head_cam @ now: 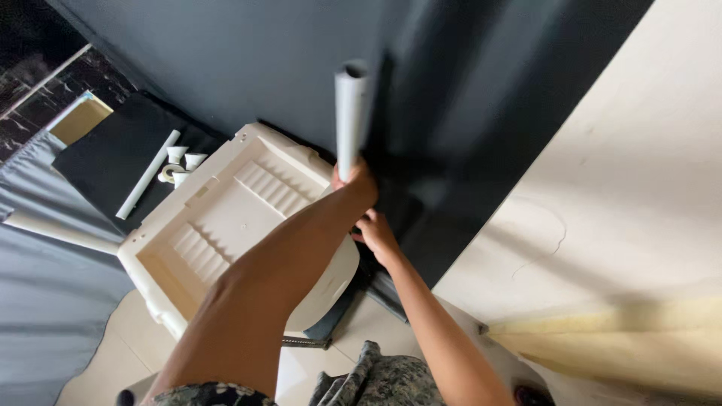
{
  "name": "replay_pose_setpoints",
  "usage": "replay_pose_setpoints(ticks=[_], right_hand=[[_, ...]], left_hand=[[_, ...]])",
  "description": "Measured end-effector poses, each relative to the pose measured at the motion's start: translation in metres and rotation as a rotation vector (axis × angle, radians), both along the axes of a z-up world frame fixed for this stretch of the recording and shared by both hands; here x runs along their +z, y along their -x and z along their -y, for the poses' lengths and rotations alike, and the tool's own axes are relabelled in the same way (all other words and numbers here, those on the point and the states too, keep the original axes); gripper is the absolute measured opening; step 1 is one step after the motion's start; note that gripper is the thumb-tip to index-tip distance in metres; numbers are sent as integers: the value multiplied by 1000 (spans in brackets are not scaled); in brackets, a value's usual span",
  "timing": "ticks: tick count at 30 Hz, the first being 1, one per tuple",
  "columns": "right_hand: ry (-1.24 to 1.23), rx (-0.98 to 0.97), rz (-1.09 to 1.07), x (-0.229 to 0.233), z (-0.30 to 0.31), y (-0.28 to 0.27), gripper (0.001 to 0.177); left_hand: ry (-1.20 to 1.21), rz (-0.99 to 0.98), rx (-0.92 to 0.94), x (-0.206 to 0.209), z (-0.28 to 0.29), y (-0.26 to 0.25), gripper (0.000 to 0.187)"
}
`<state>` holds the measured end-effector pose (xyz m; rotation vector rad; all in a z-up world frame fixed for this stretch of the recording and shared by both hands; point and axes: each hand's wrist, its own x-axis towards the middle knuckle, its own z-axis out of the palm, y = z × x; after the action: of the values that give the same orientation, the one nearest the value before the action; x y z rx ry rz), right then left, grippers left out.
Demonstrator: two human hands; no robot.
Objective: The person assembles a white plastic high chair by inserting white plastic poles into the base and attaching foot caps. The person then flips the chair upright and places it on the floor.
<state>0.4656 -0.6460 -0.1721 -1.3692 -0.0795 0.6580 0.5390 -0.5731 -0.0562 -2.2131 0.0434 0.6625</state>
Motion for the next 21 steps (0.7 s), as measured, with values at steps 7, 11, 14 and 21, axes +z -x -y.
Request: replay_pose_setpoints(ticks=[7,11,14,21], right_hand=[[-47,125,-76,2,11,-12,52],[-61,153,-80,3,10,-17,42],[-28,167,-63,-4,13,-13,40],[-310,60,133,-41,5,-20,25]], left_hand=[[-140,-180,293,-53,-23,-53,20],[-227,-221,375,-71,-27,-60,26],[-231,-262,475,-68,-26,-52,27],[17,-220,213,-13,-4,-17,22]])
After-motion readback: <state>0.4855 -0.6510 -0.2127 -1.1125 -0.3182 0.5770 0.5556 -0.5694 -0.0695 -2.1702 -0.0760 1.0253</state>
